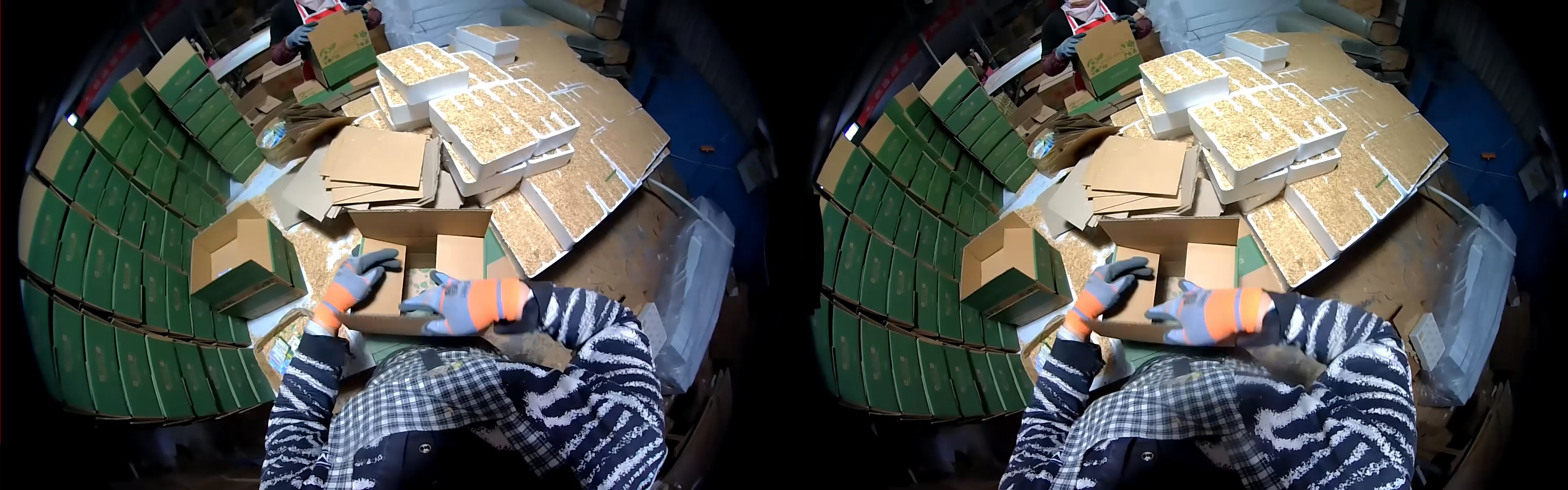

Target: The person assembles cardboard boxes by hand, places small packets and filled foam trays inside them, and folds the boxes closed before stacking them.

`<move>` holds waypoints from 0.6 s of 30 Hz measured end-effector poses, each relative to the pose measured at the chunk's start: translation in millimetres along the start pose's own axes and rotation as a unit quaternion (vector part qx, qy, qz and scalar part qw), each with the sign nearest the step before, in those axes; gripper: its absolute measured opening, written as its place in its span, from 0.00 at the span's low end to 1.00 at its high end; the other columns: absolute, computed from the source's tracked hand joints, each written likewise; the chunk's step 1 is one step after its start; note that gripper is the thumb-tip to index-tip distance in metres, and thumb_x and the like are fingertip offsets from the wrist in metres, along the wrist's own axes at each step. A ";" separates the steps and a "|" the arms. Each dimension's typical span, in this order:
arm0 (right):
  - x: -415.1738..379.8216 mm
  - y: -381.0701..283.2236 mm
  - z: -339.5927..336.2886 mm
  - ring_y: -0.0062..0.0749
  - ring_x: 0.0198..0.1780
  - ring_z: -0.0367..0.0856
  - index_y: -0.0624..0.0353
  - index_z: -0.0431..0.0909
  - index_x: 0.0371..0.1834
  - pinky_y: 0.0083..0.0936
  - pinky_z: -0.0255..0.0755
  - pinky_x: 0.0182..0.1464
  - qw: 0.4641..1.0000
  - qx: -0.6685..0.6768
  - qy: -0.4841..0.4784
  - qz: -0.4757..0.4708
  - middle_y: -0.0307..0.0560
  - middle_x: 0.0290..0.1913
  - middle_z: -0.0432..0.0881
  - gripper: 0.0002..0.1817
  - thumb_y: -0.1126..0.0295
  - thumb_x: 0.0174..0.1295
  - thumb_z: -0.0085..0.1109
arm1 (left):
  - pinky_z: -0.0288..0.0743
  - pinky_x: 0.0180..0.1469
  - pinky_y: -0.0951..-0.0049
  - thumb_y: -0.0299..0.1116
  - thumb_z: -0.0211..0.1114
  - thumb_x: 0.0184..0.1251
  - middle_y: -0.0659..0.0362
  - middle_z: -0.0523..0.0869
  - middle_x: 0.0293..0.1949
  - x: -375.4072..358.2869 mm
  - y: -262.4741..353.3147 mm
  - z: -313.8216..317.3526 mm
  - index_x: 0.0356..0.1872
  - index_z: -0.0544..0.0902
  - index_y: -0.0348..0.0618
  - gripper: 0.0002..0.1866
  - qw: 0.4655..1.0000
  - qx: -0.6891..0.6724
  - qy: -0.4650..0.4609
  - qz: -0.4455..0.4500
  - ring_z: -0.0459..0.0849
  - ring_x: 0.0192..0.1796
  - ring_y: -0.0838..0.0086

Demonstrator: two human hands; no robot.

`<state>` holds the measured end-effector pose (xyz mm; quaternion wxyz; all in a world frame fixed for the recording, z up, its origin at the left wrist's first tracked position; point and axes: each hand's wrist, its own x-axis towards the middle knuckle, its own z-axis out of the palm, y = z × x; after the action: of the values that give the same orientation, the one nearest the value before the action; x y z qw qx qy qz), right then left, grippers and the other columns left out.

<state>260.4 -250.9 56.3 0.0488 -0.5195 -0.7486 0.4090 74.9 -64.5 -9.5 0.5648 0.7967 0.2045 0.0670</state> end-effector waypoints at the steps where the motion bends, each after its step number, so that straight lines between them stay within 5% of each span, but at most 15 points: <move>1: 3.6 13.0 -9.4 0.61 0.70 0.63 0.49 0.59 0.75 0.52 0.47 0.76 0.997 -0.067 0.040 -0.026 0.60 0.63 0.75 0.35 0.50 0.67 0.52 | 0.73 0.60 0.70 0.25 0.58 0.66 0.52 0.82 0.58 -6.9 -2.7 -3.5 0.60 0.78 0.40 0.20 0.990 -0.121 0.072 0.015 0.80 0.61 0.66; 2: 10.8 34.6 -13.2 0.61 0.70 0.63 0.49 0.58 0.76 0.50 0.50 0.75 0.969 -0.183 0.135 -0.092 0.60 0.61 0.77 0.36 0.50 0.66 0.54 | 0.72 0.61 0.72 0.25 0.57 0.67 0.52 0.81 0.59 -16.7 -7.5 -3.7 0.59 0.78 0.36 0.19 0.959 -0.242 0.145 0.031 0.79 0.61 0.67; 4: 6.4 50.5 -14.7 0.57 0.62 0.70 0.51 0.59 0.75 0.45 0.57 0.70 0.972 -0.170 0.157 -0.028 0.63 0.49 0.80 0.37 0.53 0.64 0.55 | 0.72 0.61 0.73 0.27 0.57 0.69 0.50 0.76 0.63 -39.0 -47.6 -2.3 0.58 0.78 0.35 0.17 0.919 0.130 0.336 0.162 0.76 0.64 0.65; 5: -3.4 37.5 -20.2 0.55 0.55 0.73 0.51 0.60 0.75 0.42 0.65 0.62 0.970 -0.127 0.205 -0.039 0.60 0.41 0.80 0.36 0.54 0.63 0.57 | 0.68 0.66 0.67 0.32 0.56 0.73 0.50 0.74 0.64 -50.8 -56.4 2.3 0.62 0.73 0.33 0.20 0.892 -0.132 0.429 0.055 0.75 0.64 0.63; 6: -7.1 32.0 -22.2 0.52 0.47 0.76 0.52 0.65 0.72 0.40 0.70 0.53 0.961 -0.084 0.258 -0.054 0.57 0.34 0.78 0.33 0.57 0.63 0.58 | 0.67 0.67 0.67 0.36 0.54 0.76 0.49 0.74 0.64 -60.0 -73.6 4.6 0.63 0.73 0.34 0.21 0.856 -0.064 0.511 0.041 0.72 0.66 0.63; 8: -13.7 32.0 -12.9 0.50 0.45 0.77 0.54 0.69 0.70 0.37 0.72 0.52 0.935 0.003 0.354 -0.020 0.56 0.36 0.81 0.29 0.63 0.63 0.58 | 0.67 0.66 0.67 0.38 0.52 0.77 0.49 0.74 0.64 -87.4 -65.3 8.9 0.64 0.71 0.34 0.22 0.864 0.060 0.496 0.068 0.71 0.67 0.64; 9: 3.9 41.0 16.2 0.43 0.46 0.80 0.58 0.73 0.67 0.35 0.73 0.53 0.821 0.033 0.560 -0.107 0.53 0.41 0.85 0.25 0.68 0.66 0.56 | 0.69 0.64 0.68 0.41 0.52 0.77 0.49 0.74 0.64 -93.8 -26.0 9.3 0.67 0.68 0.32 0.26 0.891 -0.117 0.435 0.058 0.72 0.66 0.64; 10: 3.5 29.1 34.8 0.36 0.61 0.76 0.62 0.65 0.72 0.33 0.67 0.64 0.793 0.291 0.535 0.002 0.55 0.58 0.80 0.28 0.69 0.68 0.53 | 0.70 0.63 0.69 0.44 0.56 0.74 0.49 0.76 0.64 -96.9 -1.4 -5.2 0.68 0.67 0.32 0.30 0.919 -0.241 0.297 0.096 0.75 0.64 0.64; 12: 34.9 33.7 72.4 0.32 0.70 0.64 0.63 0.56 0.76 0.29 0.56 0.72 0.736 0.277 0.616 -0.044 0.52 0.70 0.68 0.32 0.66 0.70 0.51 | 0.71 0.61 0.70 0.47 0.60 0.70 0.49 0.78 0.62 -99.7 54.2 -21.4 0.69 0.65 0.32 0.35 0.965 0.019 0.255 0.050 0.78 0.61 0.66; 13: 58.8 53.1 100.7 0.34 0.76 0.53 0.61 0.47 0.79 0.28 0.45 0.77 0.705 0.451 0.545 -0.054 0.48 0.77 0.55 0.36 0.61 0.72 0.49 | 0.72 0.60 0.65 0.46 0.62 0.68 0.44 0.80 0.60 -91.3 76.4 -24.2 0.71 0.63 0.35 0.36 0.976 0.006 0.218 0.015 0.80 0.60 0.62; 14: 54.7 56.7 109.6 0.36 0.77 0.53 0.58 0.46 0.79 0.30 0.48 0.76 0.695 0.590 0.409 -0.041 0.50 0.77 0.54 0.34 0.64 0.73 0.47 | 0.72 0.60 0.65 0.46 0.62 0.68 0.44 0.80 0.60 -83.3 70.6 -21.6 0.71 0.63 0.35 0.36 0.975 0.004 0.220 0.015 0.80 0.60 0.62; 16: 46.6 63.9 126.9 0.42 0.78 0.53 0.52 0.44 0.80 0.35 0.53 0.74 0.583 0.798 0.123 0.088 0.53 0.78 0.53 0.32 0.70 0.76 0.43 | 0.72 0.60 0.59 0.43 0.62 0.66 0.39 0.80 0.57 -60.4 40.7 -12.6 0.72 0.62 0.42 0.36 0.965 0.235 0.109 -0.040 0.81 0.58 0.52; 18: 46.4 121.4 138.6 0.37 0.59 0.79 0.57 0.75 0.64 0.32 0.70 0.61 0.843 0.499 0.105 0.174 0.46 0.56 0.83 0.33 0.41 0.68 0.50 | 0.73 0.58 0.58 0.42 0.60 0.67 0.40 0.82 0.54 -54.5 45.9 15.5 0.73 0.64 0.50 0.34 0.972 0.218 -0.025 -0.079 0.81 0.56 0.48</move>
<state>259.8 -275.6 -132.1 0.3077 -0.5866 -0.3314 0.6718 42.2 -112.7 34.3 0.3859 0.8833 0.2624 -0.0445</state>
